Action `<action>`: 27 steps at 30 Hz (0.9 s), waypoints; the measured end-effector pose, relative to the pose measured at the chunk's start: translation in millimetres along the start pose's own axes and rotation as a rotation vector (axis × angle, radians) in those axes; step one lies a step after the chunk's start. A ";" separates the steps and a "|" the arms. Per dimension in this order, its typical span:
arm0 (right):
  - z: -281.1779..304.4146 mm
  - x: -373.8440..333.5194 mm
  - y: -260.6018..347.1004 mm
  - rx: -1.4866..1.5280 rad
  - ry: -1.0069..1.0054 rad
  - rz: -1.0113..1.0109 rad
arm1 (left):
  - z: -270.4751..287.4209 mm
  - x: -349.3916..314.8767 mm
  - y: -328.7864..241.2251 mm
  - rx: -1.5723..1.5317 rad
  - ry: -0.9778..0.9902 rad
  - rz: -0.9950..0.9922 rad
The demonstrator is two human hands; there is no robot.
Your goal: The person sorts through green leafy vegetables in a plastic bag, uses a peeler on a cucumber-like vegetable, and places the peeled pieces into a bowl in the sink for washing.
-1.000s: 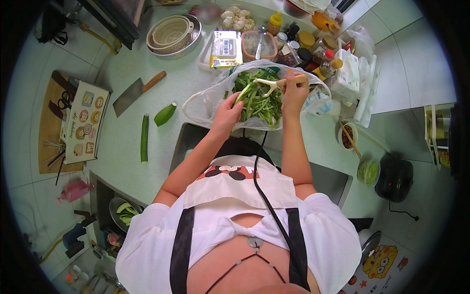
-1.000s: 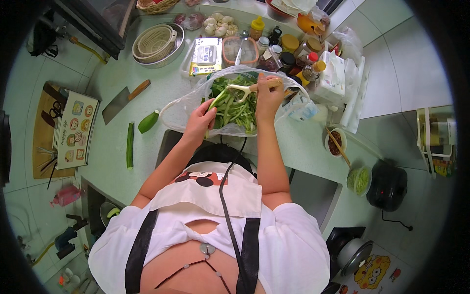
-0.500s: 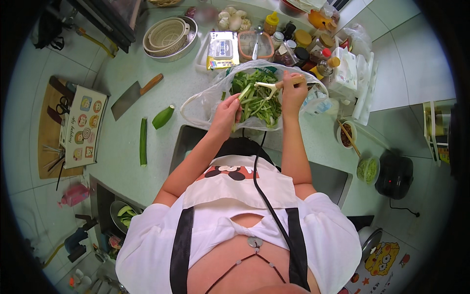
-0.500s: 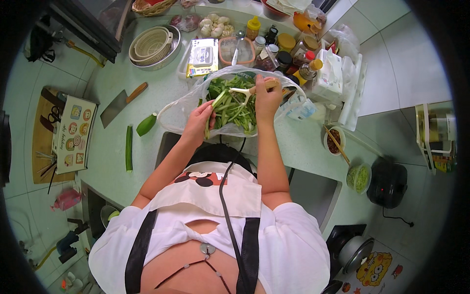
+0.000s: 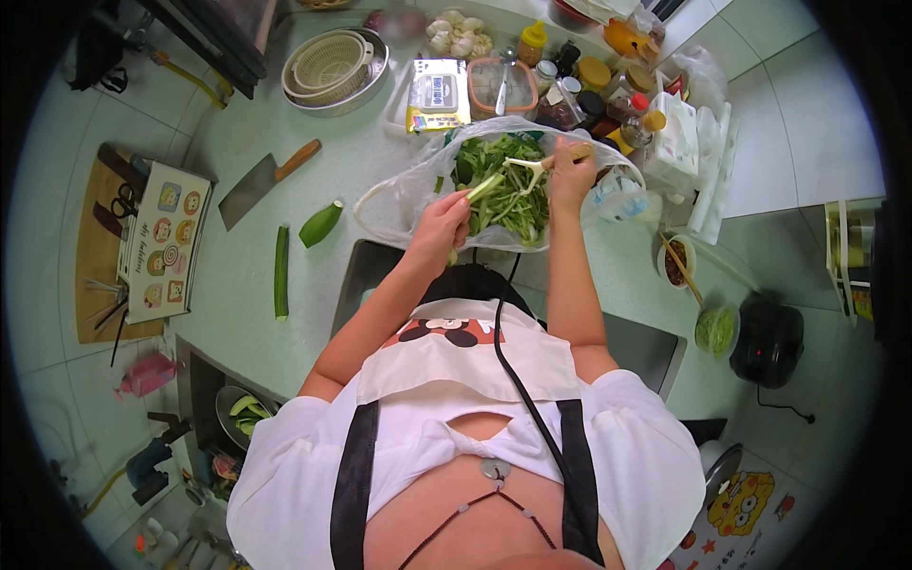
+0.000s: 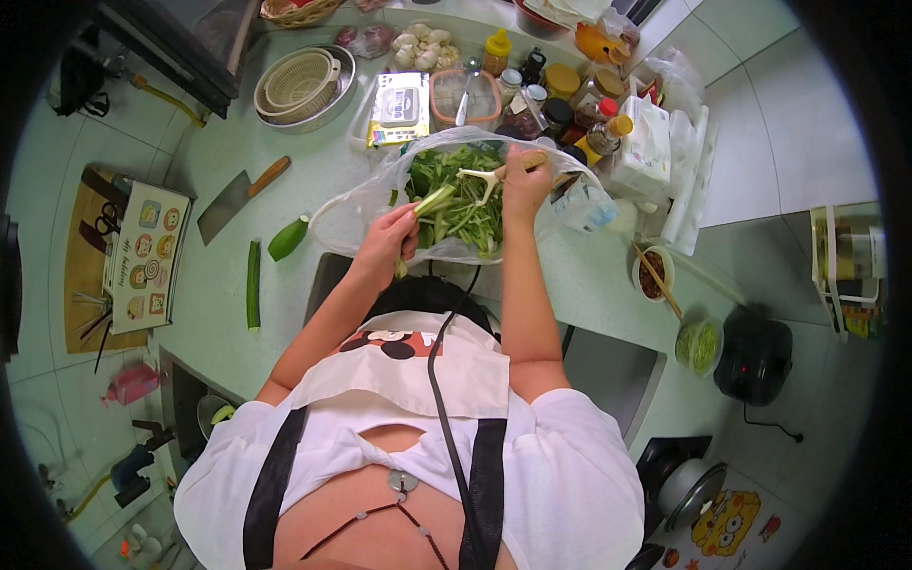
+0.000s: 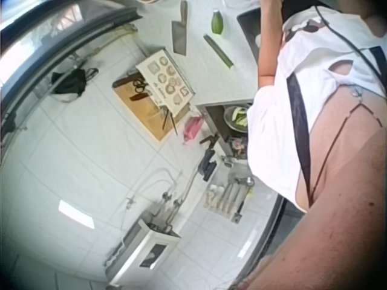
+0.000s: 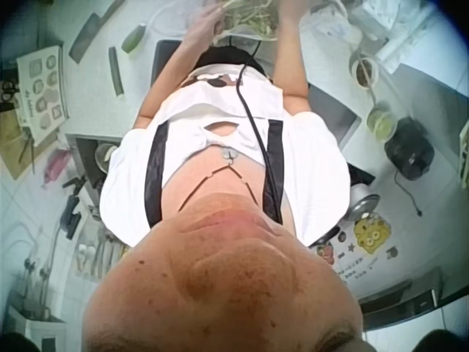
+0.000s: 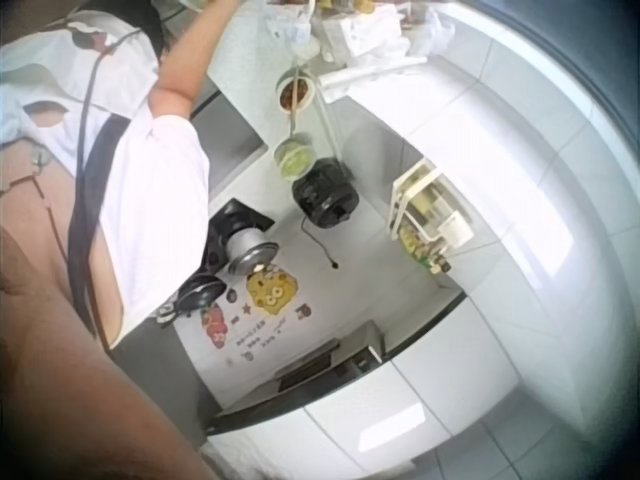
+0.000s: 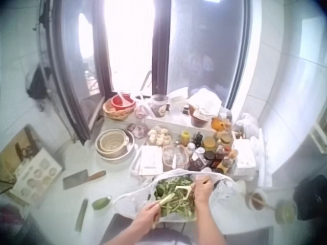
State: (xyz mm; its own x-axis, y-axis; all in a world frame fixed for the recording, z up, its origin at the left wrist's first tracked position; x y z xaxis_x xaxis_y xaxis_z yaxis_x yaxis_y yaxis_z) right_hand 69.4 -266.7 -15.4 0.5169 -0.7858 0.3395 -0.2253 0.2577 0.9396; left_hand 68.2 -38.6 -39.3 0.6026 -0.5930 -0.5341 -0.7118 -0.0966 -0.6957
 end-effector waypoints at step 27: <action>-19.6 -8.3 37.1 0.282 0.138 -0.121 | -5.9 9.1 19.4 -0.512 0.265 0.333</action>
State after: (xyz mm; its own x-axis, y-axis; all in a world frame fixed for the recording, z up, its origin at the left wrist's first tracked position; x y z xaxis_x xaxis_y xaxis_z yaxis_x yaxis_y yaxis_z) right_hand 72.9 -239.5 17.5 0.6567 -0.7125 0.2471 -0.3655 -0.0140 0.9307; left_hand 57.7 -50.6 -54.9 0.2580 -0.8269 -0.4997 -0.9656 -0.2026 -0.1632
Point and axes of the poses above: each hand's wrist, its own x-axis towards the middle knuckle, its own z-axis out of the back of the hand, y = z × x, the point moved 7 cm from there along x, towards the middle knuckle, and after that the axes turned 9 degrees about z, right-handed, at the moved point
